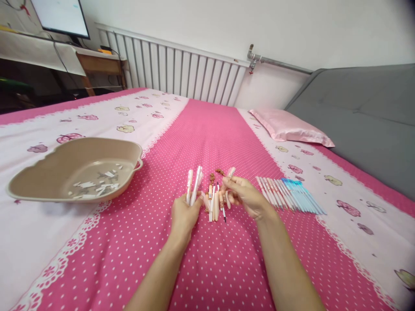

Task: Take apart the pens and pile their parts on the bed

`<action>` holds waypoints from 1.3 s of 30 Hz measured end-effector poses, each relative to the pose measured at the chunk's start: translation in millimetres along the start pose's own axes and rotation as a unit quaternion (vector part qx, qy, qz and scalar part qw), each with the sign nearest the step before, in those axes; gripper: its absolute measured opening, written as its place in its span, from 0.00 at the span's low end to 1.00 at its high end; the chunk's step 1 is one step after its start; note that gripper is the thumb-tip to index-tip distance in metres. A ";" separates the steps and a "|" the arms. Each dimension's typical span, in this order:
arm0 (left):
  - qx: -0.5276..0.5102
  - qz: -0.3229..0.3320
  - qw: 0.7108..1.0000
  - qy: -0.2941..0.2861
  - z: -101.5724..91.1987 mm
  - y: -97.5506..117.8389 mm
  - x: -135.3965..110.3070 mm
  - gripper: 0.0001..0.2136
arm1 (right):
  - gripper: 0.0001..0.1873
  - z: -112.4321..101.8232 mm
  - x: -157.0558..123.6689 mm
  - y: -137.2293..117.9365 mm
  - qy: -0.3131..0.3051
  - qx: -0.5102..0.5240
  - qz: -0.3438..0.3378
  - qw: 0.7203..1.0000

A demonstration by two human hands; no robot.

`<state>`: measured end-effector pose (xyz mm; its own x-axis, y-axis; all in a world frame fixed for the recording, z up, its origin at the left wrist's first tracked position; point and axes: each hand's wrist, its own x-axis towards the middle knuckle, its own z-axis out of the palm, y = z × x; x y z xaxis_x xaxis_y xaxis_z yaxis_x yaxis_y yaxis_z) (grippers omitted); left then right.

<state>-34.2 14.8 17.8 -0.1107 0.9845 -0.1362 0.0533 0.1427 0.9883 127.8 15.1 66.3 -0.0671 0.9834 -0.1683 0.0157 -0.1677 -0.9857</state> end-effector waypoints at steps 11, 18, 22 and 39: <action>-0.094 -0.003 0.995 -0.022 1.7 19.1 -8.6 0.14 | 0.28 1.0 7.3 15.7 0.050 -0.333 0.009 0.941; -0.091 0.022 0.978 -0.184 2.0 25.6 -16.0 0.12 | 0.19 11.2 -1.0 0.3 -0.024 -0.079 -0.022 0.996; -0.118 0.018 0.962 -0.245 1.4 30.0 -19.7 0.11 | 0.18 14.2 -2.8 -0.3 -0.055 -0.021 -0.022 0.998; -0.215 -0.006 0.973 -0.086 2.7 22.6 -9.9 0.16 | 0.18 14.6 6.1 3.6 0.085 0.082 -0.033 0.992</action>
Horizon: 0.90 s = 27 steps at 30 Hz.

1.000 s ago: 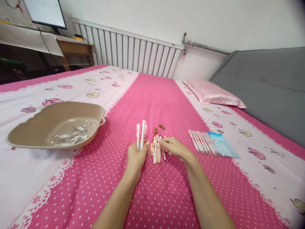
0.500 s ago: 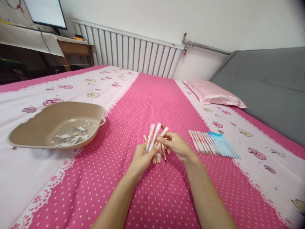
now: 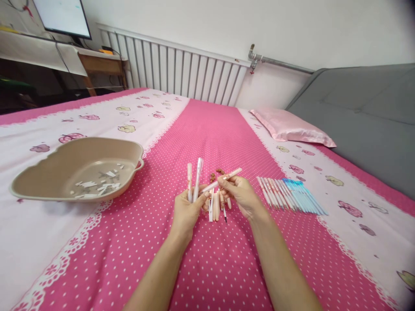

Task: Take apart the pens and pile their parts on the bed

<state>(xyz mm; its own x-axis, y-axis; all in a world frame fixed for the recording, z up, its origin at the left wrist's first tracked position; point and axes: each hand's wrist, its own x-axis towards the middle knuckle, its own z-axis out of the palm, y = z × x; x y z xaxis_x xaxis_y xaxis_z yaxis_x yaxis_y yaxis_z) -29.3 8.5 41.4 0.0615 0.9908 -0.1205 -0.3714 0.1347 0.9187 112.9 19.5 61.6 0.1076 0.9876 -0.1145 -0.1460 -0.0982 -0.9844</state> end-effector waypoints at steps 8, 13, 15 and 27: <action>0.039 -0.010 0.999 -0.002 -1.1 -3.9 0.6 0.18 | 0.17 -1.1 1.7 3.6 -0.023 -0.005 -0.033 0.999; 0.000 -0.045 0.999 0.012 -1.8 -0.3 0.5 0.19 | 0.13 0.1 -2.6 -1.4 -0.064 0.034 -0.025 0.997; -0.002 -0.033 0.999 0.028 -2.7 0.7 0.8 0.19 | 0.13 -0.3 -3.1 -3.4 -0.061 0.058 -0.009 0.996; -0.004 0.018 0.999 0.044 -0.7 5.6 -1.5 0.17 | 0.13 -1.9 0.5 -3.6 0.005 0.083 -0.008 0.997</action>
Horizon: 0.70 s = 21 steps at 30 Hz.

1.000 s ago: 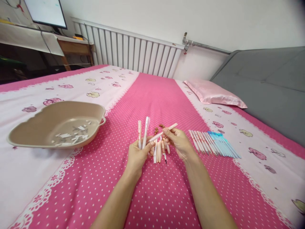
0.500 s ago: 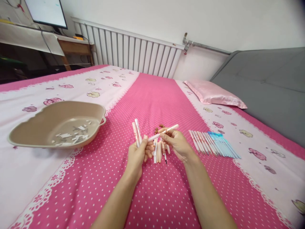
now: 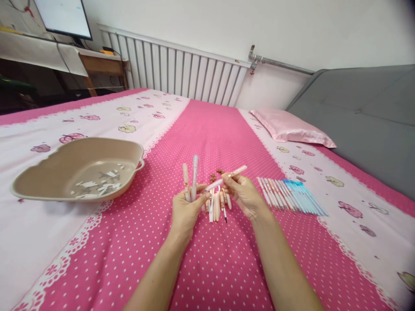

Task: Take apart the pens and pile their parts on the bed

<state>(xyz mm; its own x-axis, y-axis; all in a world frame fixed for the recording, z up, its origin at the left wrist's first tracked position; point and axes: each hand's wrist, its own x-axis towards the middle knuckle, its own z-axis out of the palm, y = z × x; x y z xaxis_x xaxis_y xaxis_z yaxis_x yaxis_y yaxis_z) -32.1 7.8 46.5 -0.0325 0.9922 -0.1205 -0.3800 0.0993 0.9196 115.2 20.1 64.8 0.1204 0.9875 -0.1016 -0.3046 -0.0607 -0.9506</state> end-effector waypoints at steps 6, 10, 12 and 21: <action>0.046 -0.010 0.999 0.009 -1.5 -2.0 0.5 0.16 | 0.15 0.7 -1.6 -0.9 -0.015 -0.017 -0.012 1.000; 0.027 -0.025 0.999 -0.003 -2.6 -3.8 0.9 0.20 | 0.13 0.5 -3.2 -1.6 -0.041 -0.010 -0.011 0.999; 0.017 -0.030 0.999 0.015 -3.0 -3.4 1.2 0.21 | 0.13 0.5 -3.7 -2.0 -0.042 -0.003 -0.006 0.999; -0.015 -0.004 1.000 -0.018 -0.3 -1.9 0.7 0.18 | 0.13 1.2 -1.6 -2.0 -0.018 0.014 -0.009 1.000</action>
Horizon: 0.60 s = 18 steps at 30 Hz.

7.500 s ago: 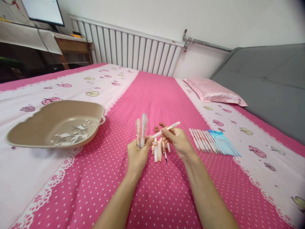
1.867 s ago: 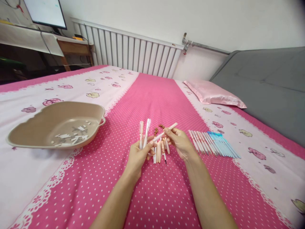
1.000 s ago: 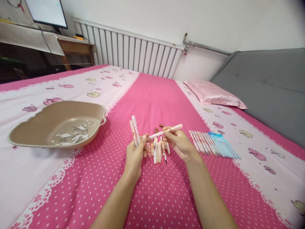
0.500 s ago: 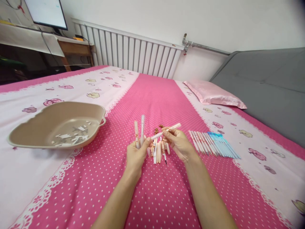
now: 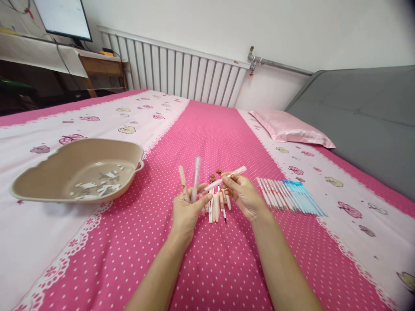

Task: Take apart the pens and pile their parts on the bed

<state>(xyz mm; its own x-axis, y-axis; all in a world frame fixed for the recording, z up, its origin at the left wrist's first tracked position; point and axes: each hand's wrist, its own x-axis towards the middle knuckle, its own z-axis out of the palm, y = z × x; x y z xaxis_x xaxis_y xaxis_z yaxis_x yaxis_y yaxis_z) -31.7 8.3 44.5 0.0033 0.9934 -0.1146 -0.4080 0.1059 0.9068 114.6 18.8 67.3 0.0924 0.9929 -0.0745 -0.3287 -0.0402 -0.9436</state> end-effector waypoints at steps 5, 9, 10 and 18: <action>0.012 -0.006 0.999 0.030 0.4 0.8 -1.6 0.14 | 0.12 0.7 -1.7 -0.1 -0.003 -0.014 0.003 1.000; 0.034 -0.014 0.999 0.018 -2.7 -0.2 -1.4 0.15 | 0.13 0.9 -3.4 -1.3 -0.019 -0.007 0.003 1.000; 0.035 -0.014 0.999 0.016 -3.5 -1.0 -1.1 0.16 | 0.14 0.6 -3.6 -1.5 -0.025 -0.002 0.002 1.000; 0.032 -0.021 0.999 0.008 -3.5 -2.0 0.2 0.16 | 0.18 -1.6 -6.2 -4.0 -0.076 0.044 0.030 0.996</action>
<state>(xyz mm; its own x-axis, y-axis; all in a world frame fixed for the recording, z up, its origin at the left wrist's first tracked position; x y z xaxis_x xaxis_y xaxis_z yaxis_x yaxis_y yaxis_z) -34.1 8.2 41.2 0.0039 0.9872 -0.1593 -0.3494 0.1506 0.9248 116.8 12.6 71.0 -0.0713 0.9948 -0.0732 -0.4119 -0.0962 -0.9061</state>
